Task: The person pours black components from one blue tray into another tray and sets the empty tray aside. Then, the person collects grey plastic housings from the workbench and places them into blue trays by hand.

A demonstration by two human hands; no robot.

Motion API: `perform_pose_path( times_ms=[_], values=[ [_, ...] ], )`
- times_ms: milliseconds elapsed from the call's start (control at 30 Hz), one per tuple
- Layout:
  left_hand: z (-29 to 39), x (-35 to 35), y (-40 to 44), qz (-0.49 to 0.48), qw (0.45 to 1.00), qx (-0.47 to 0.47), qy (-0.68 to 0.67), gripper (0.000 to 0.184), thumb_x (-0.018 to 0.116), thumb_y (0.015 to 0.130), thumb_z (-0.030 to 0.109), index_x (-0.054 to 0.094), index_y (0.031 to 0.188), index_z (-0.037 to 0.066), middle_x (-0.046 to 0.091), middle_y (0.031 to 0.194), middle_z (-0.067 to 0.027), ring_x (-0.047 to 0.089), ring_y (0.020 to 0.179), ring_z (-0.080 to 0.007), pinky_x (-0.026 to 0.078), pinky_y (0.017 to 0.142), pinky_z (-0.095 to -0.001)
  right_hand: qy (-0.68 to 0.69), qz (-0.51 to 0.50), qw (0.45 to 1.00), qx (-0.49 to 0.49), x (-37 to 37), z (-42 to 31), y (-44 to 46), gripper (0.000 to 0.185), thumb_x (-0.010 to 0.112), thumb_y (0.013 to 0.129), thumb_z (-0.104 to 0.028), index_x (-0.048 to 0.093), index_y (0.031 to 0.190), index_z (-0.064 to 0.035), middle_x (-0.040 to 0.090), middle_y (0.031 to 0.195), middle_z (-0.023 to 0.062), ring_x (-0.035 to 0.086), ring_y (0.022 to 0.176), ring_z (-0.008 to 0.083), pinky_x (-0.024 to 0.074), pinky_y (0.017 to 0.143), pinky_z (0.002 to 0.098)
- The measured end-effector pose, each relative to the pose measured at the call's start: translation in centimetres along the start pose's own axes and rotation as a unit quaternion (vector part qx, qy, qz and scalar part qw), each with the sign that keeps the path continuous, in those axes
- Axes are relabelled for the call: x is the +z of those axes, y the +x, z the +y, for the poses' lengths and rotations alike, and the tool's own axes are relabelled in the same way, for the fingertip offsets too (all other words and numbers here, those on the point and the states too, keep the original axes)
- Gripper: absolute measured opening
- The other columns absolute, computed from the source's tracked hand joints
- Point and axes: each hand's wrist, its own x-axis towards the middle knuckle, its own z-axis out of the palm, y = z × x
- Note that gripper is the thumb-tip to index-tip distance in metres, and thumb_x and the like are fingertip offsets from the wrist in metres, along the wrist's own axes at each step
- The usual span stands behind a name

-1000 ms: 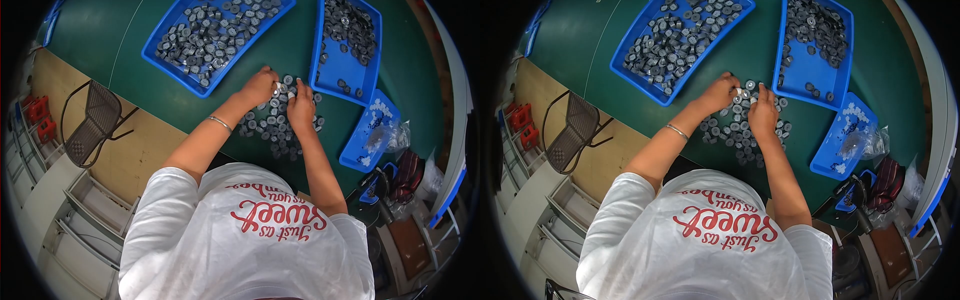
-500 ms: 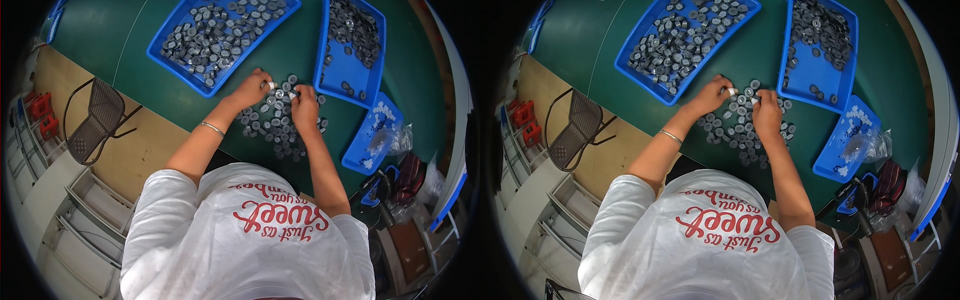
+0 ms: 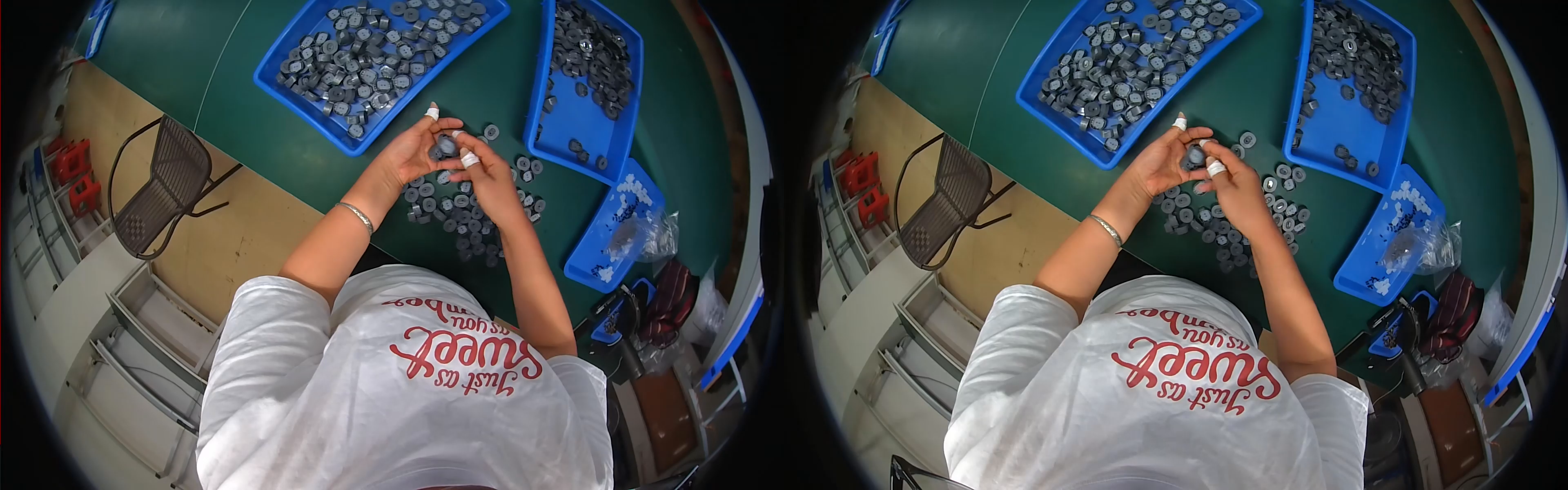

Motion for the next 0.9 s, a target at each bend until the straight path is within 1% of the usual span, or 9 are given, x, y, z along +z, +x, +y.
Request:
perform_pose_path(
  times_ms=[100, 200, 333, 433, 567, 633, 733, 833, 900],
  values=[
    [-0.1, -1.6, 0.6, 0.000, 0.999, 0.002, -0.048, 0.042, 0.046, 0.099, 0.041, 0.058, 0.112, 0.003, 0.059, 0.108, -0.0124, 0.059, 0.095, -0.0254, 0.054, 0.083, -0.0396, -0.173, 0.032, 0.982, -0.063, -0.6, 0.8, 0.5, 0.029, 0.050, 0.094, -0.003, 0.057, 0.122, -0.0060, 0.061, 0.112, 0.0087, 0.065, 0.088, 0.0192, 0.0547, 0.076, 0.0303],
    [0.1, -1.9, 0.1, 0.055, 0.996, 0.018, -0.061, 0.038, 0.048, 0.099, 0.037, 0.059, 0.109, 0.002, 0.060, 0.111, -0.0140, 0.061, 0.096, -0.0269, 0.055, 0.083, -0.0403, -0.428, 0.089, 0.883, -0.173, -1.5, 1.4, 1.5, 0.029, 0.058, 0.086, -0.004, 0.061, 0.114, -0.0078, 0.062, 0.108, 0.0113, 0.065, 0.085, 0.0294, 0.0533, 0.073, 0.0375],
    [0.4, -1.8, -0.6, 0.086, 0.990, 0.048, -0.102, 0.035, 0.046, 0.099, 0.032, 0.058, 0.110, 0.000, 0.059, 0.116, -0.0172, 0.062, 0.103, -0.0324, 0.053, 0.090, -0.0450, -0.636, 0.028, 0.751, -0.175, -0.2, 2.4, 2.2, 0.035, 0.060, 0.079, -0.009, 0.061, 0.114, -0.0072, 0.062, 0.105, 0.0118, 0.065, 0.087, 0.0312, 0.0528, 0.072, 0.0399],
    [0.4, -2.1, -0.7, 0.060, 0.989, 0.057, -0.126, 0.037, 0.041, 0.101, 0.031, 0.057, 0.112, -0.001, 0.058, 0.121, -0.0188, 0.058, 0.113, -0.0359, 0.051, 0.094, -0.0460, -0.656, 0.026, 0.744, -0.125, 0.4, 2.7, 2.8, 0.036, 0.062, 0.078, -0.011, 0.062, 0.113, -0.0072, 0.063, 0.103, 0.0127, 0.065, 0.087, 0.0309, 0.0532, 0.073, 0.0402],
    [0.3, -2.1, -0.7, 0.053, 0.987, 0.067, -0.138, 0.039, 0.038, 0.102, 0.031, 0.056, 0.113, -0.001, 0.057, 0.123, -0.0194, 0.055, 0.118, -0.0373, 0.050, 0.095, -0.0463, -0.589, 0.099, 0.785, -0.165, -0.6, 3.6, 3.6, 0.034, 0.066, 0.075, -0.014, 0.064, 0.108, -0.0059, 0.066, 0.097, 0.0127, 0.066, 0.082, 0.0307, 0.0535, 0.070, 0.0415],
    [0.2, -2.0, -0.7, 0.054, 0.986, 0.066, -0.140, 0.039, 0.038, 0.102, 0.032, 0.057, 0.113, 0.000, 0.057, 0.123, -0.0191, 0.056, 0.116, -0.0365, 0.049, 0.096, -0.0474, -0.421, 0.179, 0.880, -0.131, -0.4, 2.9, 3.8, 0.030, 0.071, 0.074, -0.015, 0.066, 0.101, -0.0040, 0.068, 0.086, 0.0118, 0.066, 0.072, 0.0245, 0.0527, 0.065, 0.0362],
    [-0.1, -2.0, -0.6, 0.027, 0.988, 0.046, -0.148, 0.038, 0.040, 0.101, 0.033, 0.058, 0.111, 0.001, 0.056, 0.125, -0.0176, 0.057, 0.113, -0.0336, 0.050, 0.096, -0.0478, -0.318, 0.094, 0.940, -0.074, 1.0, 1.2, 2.7, 0.027, 0.070, 0.082, -0.010, 0.066, 0.108, -0.0036, 0.068, 0.090, 0.0046, 0.059, 0.065, 0.0083, 0.0474, 0.063, 0.0237],
    [-0.3, -1.7, -0.7, 0.016, 0.987, 0.028, -0.159, 0.037, 0.043, 0.100, 0.033, 0.059, 0.110, 0.001, 0.057, 0.124, -0.0169, 0.058, 0.110, -0.0326, 0.053, 0.091, -0.0465, -0.195, 0.077, 0.975, -0.070, 0.7, 0.5, 2.7, 0.023, 0.065, 0.088, -0.009, 0.064, 0.110, -0.0031, 0.066, 0.086, 0.0016, 0.055, 0.066, 0.0038, 0.0449, 0.063, 0.0203],
    [-0.4, -2.5, -0.2, 0.000, 0.985, 0.028, -0.169, 0.036, 0.046, 0.099, 0.033, 0.059, 0.109, 0.002, 0.057, 0.122, -0.0163, 0.058, 0.108, -0.0327, 0.055, 0.087, -0.0449, -0.251, 0.107, 0.956, -0.112, -2.0, 0.6, 3.5, 0.024, 0.061, 0.089, -0.003, 0.064, 0.112, -0.0039, 0.067, 0.094, 0.0060, 0.062, 0.073, 0.0124, 0.0485, 0.066, 0.0254]
  ],
)
